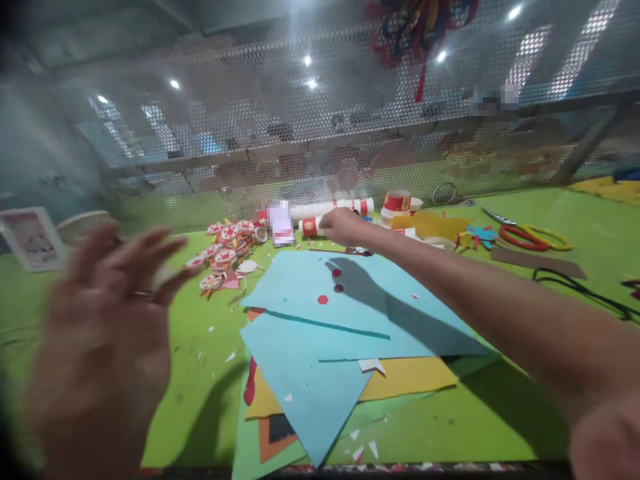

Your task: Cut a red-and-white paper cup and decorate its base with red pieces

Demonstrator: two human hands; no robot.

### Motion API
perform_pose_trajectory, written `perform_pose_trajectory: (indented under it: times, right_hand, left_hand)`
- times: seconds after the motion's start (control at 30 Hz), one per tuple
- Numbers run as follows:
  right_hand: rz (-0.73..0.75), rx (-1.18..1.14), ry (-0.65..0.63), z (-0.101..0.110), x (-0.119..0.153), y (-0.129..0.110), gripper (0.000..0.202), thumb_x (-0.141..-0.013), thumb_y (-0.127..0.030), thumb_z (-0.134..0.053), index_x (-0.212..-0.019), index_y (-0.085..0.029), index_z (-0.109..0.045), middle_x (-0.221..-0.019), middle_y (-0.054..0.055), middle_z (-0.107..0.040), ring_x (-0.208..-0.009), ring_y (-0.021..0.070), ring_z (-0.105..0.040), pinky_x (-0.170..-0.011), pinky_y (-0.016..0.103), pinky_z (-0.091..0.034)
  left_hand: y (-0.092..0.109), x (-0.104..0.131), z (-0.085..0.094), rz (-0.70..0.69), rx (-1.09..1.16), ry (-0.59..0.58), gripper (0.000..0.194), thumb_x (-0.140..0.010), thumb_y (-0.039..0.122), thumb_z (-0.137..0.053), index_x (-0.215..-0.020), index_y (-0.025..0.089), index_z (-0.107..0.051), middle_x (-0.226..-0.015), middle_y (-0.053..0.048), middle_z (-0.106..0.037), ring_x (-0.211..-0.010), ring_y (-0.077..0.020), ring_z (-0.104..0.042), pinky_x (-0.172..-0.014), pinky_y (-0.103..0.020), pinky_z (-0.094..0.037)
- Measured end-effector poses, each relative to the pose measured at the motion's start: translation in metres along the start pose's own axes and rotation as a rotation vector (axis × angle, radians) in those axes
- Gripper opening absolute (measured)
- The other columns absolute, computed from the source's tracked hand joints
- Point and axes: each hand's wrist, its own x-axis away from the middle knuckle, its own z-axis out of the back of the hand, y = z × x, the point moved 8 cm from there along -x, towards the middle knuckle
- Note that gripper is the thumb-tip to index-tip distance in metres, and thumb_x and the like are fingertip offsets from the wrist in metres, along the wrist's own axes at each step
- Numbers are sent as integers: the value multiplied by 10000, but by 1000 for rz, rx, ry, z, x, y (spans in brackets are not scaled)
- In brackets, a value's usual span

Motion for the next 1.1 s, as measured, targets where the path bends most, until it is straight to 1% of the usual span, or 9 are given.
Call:
perform_pose_trajectory:
  times: [0.13,0.27,0.43,0.57,0.73,0.8,0.87,0.97,1.1]
  right_hand:
    - [-55,90,-32,-13,-57,5,294,-905,-301,-571,-1166,-165,-566,-1185,80,-592,-992,216,-611,-828,422,-514]
    - [-112,193,-61,-33,-94,14,315,-899,-298,-580,-1179,-156,-558,-1201,89,-582,-1012,225,-603,-839,435,-508]
    - [-157,262,-57,-57,-98,21,324,-902,-303,-575,-1195,-168,-547,-1214,84,-575,-1021,228,-599,-842,443,-507]
    - [-142,299,-28,-42,-88,21,325,-901,-302,-575,-1197,-169,-546,-1222,86,-570,-1028,230,-595,-846,444,-504]
    - [-20,329,12,12,-44,-6,338,-900,-319,-570,-1204,-177,-537,-1228,88,-558,-1037,236,-582,-850,447,-493]
    - [103,320,9,27,-8,-34,383,-873,-347,-593,-1212,-180,-526,-1197,86,-565,-1051,252,-562,-864,468,-464]
    - [262,291,-7,32,37,-67,502,-761,-324,-694,-1213,-186,-526,-1113,104,-610,-1050,299,-536,-857,480,-433]
    - [437,217,-37,29,99,-106,400,-751,-326,-660,-1106,-164,-573,-963,106,-654,-901,281,-566,-752,426,-433]
    - [484,112,-24,29,138,-114,572,-682,-414,-708,-1149,-128,-543,-950,122,-652,-864,290,-552,-741,422,-416]
  left_hand:
    - [-47,-12,-39,196,-182,-114,374,-849,302,-589,-1216,238,-553,-1119,-62,-603,-1034,-209,-586,-900,-363,-502]
    - [-77,5,-37,151,-312,-192,295,-851,249,-573,-1144,251,-602,-1012,-48,-579,-943,-188,-593,-828,-337,-528]
    - [-80,11,-42,89,-238,-311,254,-832,186,-601,-1071,256,-654,-827,-17,-636,-755,-162,-653,-684,-289,-570]
    - [-75,18,-52,112,-199,-396,229,-795,181,-647,-1004,262,-688,-727,13,-667,-580,-128,-640,-564,-257,-574]
    - [-92,21,-45,307,-247,-358,207,-845,340,-587,-1002,240,-678,-826,-23,-713,-668,-171,-673,-587,-308,-589]
    - [-88,12,-44,233,-351,-366,278,-859,368,-557,-1088,233,-636,-1078,-71,-674,-864,-216,-675,-723,-378,-589]
    - [-73,3,-51,32,-480,-408,428,-853,365,-560,-1253,218,-521,-1320,-122,-531,-1138,-272,-563,-901,-454,-519]
    - [-61,8,-81,-214,-688,-678,715,-773,436,-640,-1377,182,-357,-1453,-183,-363,-1335,-349,-336,-1045,-552,-355]
    - [-65,27,-114,-227,-782,-936,898,-677,445,-722,-1409,196,-265,-1271,-198,-555,-1124,-369,-554,-880,-526,-477]
